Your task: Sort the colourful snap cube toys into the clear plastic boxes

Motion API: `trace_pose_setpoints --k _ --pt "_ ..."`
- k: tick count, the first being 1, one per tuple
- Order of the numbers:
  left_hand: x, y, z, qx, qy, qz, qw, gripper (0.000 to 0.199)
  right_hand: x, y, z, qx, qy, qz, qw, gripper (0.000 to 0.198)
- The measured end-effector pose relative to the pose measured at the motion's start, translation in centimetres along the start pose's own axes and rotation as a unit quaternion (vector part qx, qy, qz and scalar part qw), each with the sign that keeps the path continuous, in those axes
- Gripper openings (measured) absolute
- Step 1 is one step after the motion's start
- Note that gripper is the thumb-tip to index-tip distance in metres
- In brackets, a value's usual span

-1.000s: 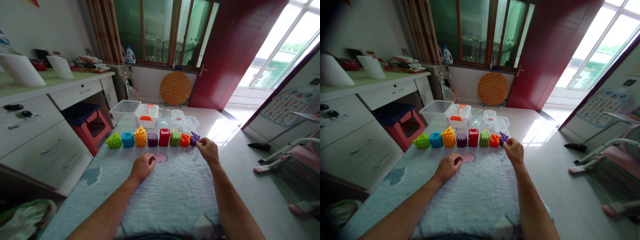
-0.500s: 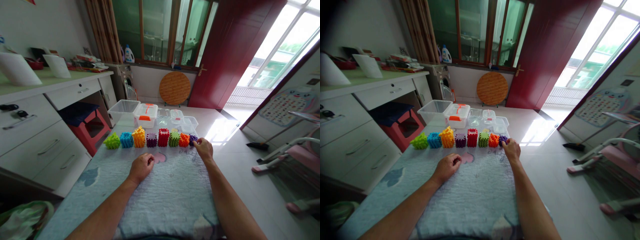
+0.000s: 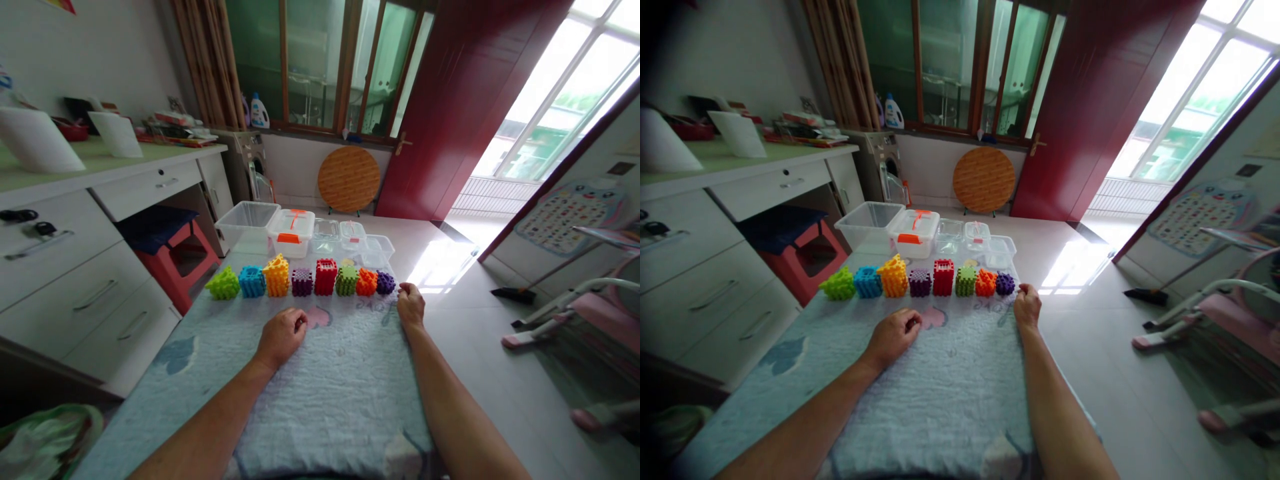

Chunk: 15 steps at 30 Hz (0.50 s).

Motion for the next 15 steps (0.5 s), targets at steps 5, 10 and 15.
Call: trace_pose_setpoints --k 5,10,15 --pt "0.0 -0.3 -0.2 0.040 -0.011 0.006 0.999 0.012 0.3 0.1 0.0 -0.003 0.001 0.014 1.000 0.038" --pt "0.2 -0.7 -0.3 0.060 -0.020 0.011 0.998 0.012 0.7 0.2 -0.2 -0.008 0.003 0.029 1.000 0.038" --pt "0.4 -0.8 -0.5 0.064 -0.019 0.019 0.998 0.011 1.1 0.2 -0.4 -0.014 -0.002 0.039 0.999 0.038"
Point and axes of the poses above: each hand's wrist, its own x-axis towards the middle knuckle, its own z-axis out of the back of the hand, y = z × x, the point moved 8 cm from there along x, towards the middle knuckle, and after that the axes turned 2 degrees about z, right-handed, at the moved point
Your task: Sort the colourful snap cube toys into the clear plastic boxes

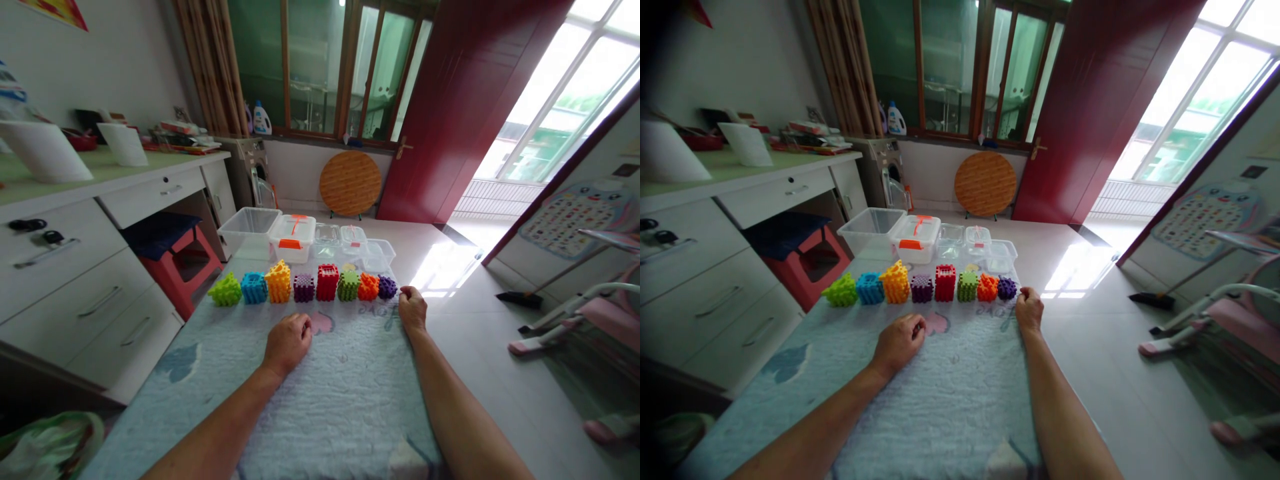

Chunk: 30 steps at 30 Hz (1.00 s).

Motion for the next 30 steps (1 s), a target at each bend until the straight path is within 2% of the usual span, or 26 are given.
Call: trace_pose_setpoints --k 7,12,18,21,25,30 --pt "0.0 -0.1 0.1 -0.002 0.000 -0.005 1.000 0.011 0.0 0.6 0.4 -0.020 -0.011 0.015 1.000 0.036" --pt "-0.1 -0.3 0.2 -0.005 0.003 -0.004 1.000 0.012 2.1 3.7 0.1 -0.054 0.004 0.064 0.996 0.036" --pt "-0.1 -0.3 0.3 -0.014 0.000 -0.008 1.000 0.011 6.0 9.4 -3.2 -0.109 0.080 0.165 0.977 0.040" --pt "-0.1 -0.3 0.3 -0.014 0.000 -0.007 1.000 0.012 7.1 11.2 -5.0 -0.142 0.112 0.193 0.964 0.048" --pt "-0.1 -0.2 0.3 -0.015 0.004 -0.003 1.000 0.011 8.0 11.9 -6.9 -0.184 0.144 0.199 0.952 0.048" --pt "-0.1 -0.3 0.4 -0.019 0.000 -0.009 1.000 0.012 8.3 11.3 -8.1 -0.229 0.167 0.186 0.941 0.042"
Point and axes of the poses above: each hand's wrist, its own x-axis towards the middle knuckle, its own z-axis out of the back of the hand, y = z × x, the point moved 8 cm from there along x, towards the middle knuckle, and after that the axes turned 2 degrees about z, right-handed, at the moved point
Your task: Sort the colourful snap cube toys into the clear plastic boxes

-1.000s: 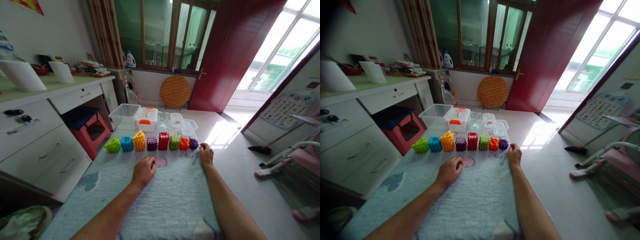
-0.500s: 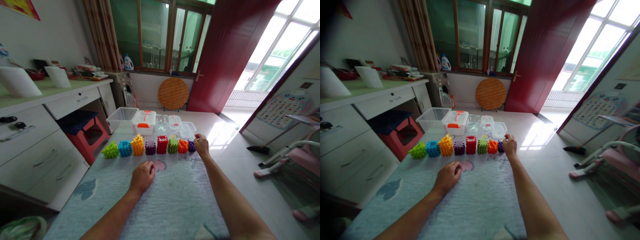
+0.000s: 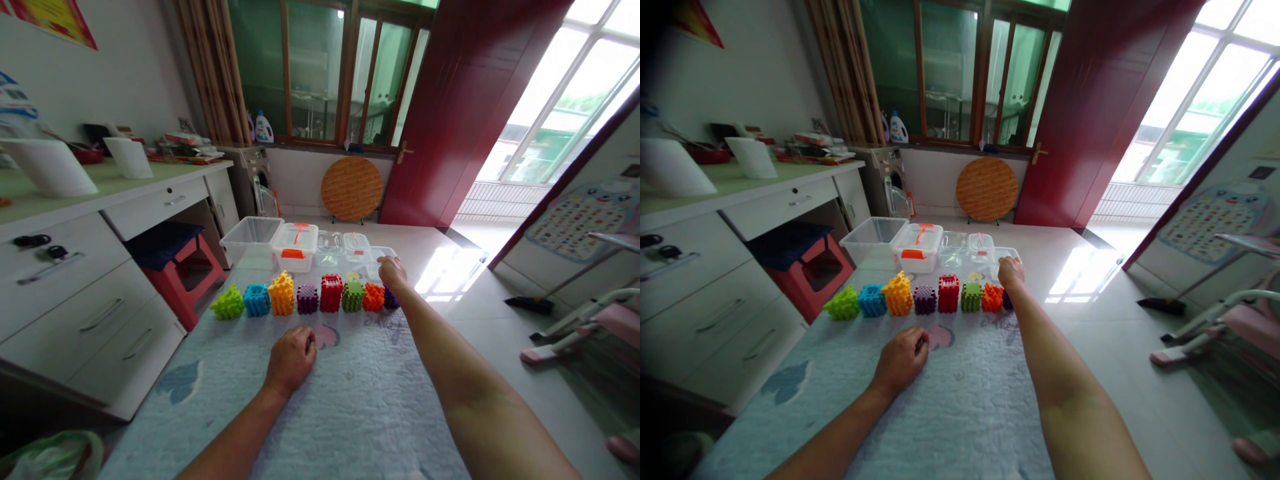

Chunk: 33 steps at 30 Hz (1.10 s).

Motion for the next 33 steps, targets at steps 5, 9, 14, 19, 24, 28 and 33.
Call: trace_pose_setpoints --k 5,9,14,19,24,28,33 --pt "0.0 0.1 0.0 0.000 -0.006 0.001 1.000 0.011 -0.5 0.2 -0.1 -0.026 -0.003 -0.003 1.000 0.033" --pt "0.0 0.0 0.1 -0.003 -0.003 0.002 1.000 0.011 -1.3 0.8 1.3 -0.031 -0.030 0.003 0.999 0.028" --pt "-0.1 0.1 0.1 0.000 -0.007 0.002 1.000 0.011 -3.8 1.7 6.0 -0.029 -0.095 0.009 0.995 0.031" --pt "-0.1 0.2 0.0 -0.004 -0.010 -0.001 1.000 0.010 -10.6 5.6 13.9 0.021 -0.200 0.110 0.973 0.028" --pt "-0.1 0.4 0.0 -0.019 -0.002 0.009 1.000 0.009 -18.0 10.9 16.3 0.053 -0.111 0.228 0.966 0.028" --pt "0.0 0.6 0.3 -0.072 -0.010 0.014 0.997 0.019 -21.6 14.5 12.6 0.049 -0.011 0.281 0.958 0.023" --pt "-0.5 0.3 1.4 -0.207 -0.037 -0.059 0.976 0.062 -22.8 16.3 7.8 0.046 0.068 0.276 0.958 0.010"
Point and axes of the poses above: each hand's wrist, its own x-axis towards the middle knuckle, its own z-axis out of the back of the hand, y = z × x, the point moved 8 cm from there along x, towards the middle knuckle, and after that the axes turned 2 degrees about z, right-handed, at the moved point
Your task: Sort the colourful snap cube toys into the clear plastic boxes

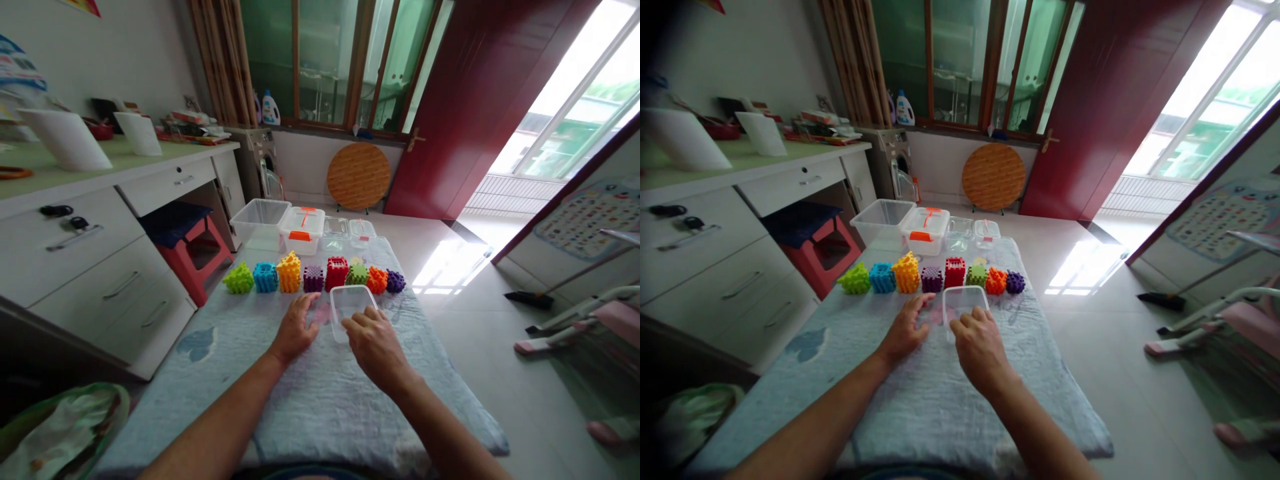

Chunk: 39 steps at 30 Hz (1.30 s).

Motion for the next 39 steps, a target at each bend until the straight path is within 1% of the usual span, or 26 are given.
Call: trace_pose_setpoints --k 1,2,4,5,7,8,10,13,16,18,20,22,24,26,27,28,30,31,32,34,35,37,39 --pt "-0.2 -0.2 0.0 -0.023 0.014 -0.015 1.000 0.070 0.0 -0.1 -0.1 0.027 0.004 0.001 1.000 0.006" --pt "-0.4 -0.3 -0.2 -0.041 0.034 -0.027 0.998 0.076 0.0 -0.4 0.2 0.063 0.000 0.002 0.998 0.007" --pt "-0.7 -0.6 -0.6 -0.060 0.074 -0.042 0.995 0.088 0.0 -1.8 1.4 0.144 -0.029 -0.009 0.989 0.017" --pt "-0.8 -0.6 -0.9 -0.062 0.090 -0.045 0.993 0.094 0.0 -3.0 2.0 0.176 -0.049 -0.029 0.983 0.018" --pt "-0.8 -0.7 -1.3 -0.060 0.106 -0.047 0.991 0.108 0.0 -5.9 2.5 0.202 -0.081 -0.095 0.972 0.017" --pt "-0.7 -0.7 -1.5 -0.059 0.107 -0.046 0.991 0.114 0.0 -7.4 2.3 0.202 -0.086 -0.130 0.967 0.018" --pt "-0.4 -0.9 -2.0 -0.059 0.108 -0.045 0.991 0.120 0.1 -9.6 1.0 0.203 -0.080 -0.183 0.959 0.020" --pt "-0.1 -1.1 -2.8 -0.068 0.118 -0.043 0.990 0.120 0.2 -11.1 -1.8 0.247 -0.055 -0.221 0.942 0.024" --pt "0.0 -1.3 -3.1 -0.086 0.120 -0.039 0.988 0.113 -0.2 -11.1 -3.7 0.308 -0.029 -0.258 0.915 0.027" --pt "-0.1 -1.5 -3.0 -0.114 0.120 -0.036 0.985 0.110 -0.5 -10.6 -3.9 0.333 -0.025 -0.272 0.902 0.029" --pt "-0.3 -1.7 -3.0 -0.146 0.126 -0.033 0.981 0.109 -0.8 -10.0 -3.6 0.347 -0.028 -0.274 0.897 0.029" --pt "-0.4 -1.8 -2.9 -0.154 0.135 -0.029 0.978 0.108 -1.1 -9.8 -3.4 0.357 -0.018 -0.272 0.893 0.029" --pt "-0.5 -1.8 -2.9 -0.133 0.141 -0.027 0.981 0.107 -1.1 -10.3 -3.7 0.378 0.026 -0.260 0.888 0.027" --pt "-0.4 -1.7 -3.0 -0.109 0.143 -0.025 0.983 0.107 -1.0 -11.9 -3.8 0.385 0.060 -0.245 0.888 0.029" --pt "-0.4 -1.7 -3.0 -0.103 0.143 -0.024 0.984 0.107 -1.0 -13.4 -3.5 0.371 0.051 -0.245 0.894 0.031" --pt "-0.3 -1.6 -3.0 -0.102 0.143 -0.024 0.984 0.106 -0.8 -15.4 -2.6 0.333 0.012 -0.253 0.908 0.031" --pt "-0.3 -1.6 -3.1 -0.111 0.146 -0.026 0.983 0.106 -0.7 -19.5 -0.8 0.219 -0.068 -0.280 0.932 0.028" --pt "-0.4 -1.5 -3.1 -0.118 0.148 -0.026 0.982 0.106 -0.4 -21.1 -0.4 0.160 -0.080 -0.281 0.943 0.033" --pt "-0.4 -1.5 -3.1 -0.123 0.150 -0.027 0.981 0.106 0.1 -22.4 -0.3 0.116 -0.076 -0.272 0.952 0.047" --pt "-0.4 -1.5 -3.1 -0.129 0.149 -0.028 0.980 0.106 1.3 -24.0 -1.6 0.067 -0.009 -0.247 0.967 0.079" --pt "-0.4 -1.6 -3.1 -0.130 0.148 -0.030 0.980 0.106 1.8 -24.6 -2.5 0.051 0.027 -0.239 0.969 0.091" --pt "-0.4 -1.6 -3.0 -0.130 0.146 -0.033 0.980 0.105 2.6 -25.2 -4.2 0.026 0.094 -0.224 0.970 0.105" --pt "-0.4 -1.7 -2.9 -0.131 0.145 -0.035 0.980 0.104 3.3 -25.3 -5.3 0.012 0.137 -0.206 0.969 0.111"
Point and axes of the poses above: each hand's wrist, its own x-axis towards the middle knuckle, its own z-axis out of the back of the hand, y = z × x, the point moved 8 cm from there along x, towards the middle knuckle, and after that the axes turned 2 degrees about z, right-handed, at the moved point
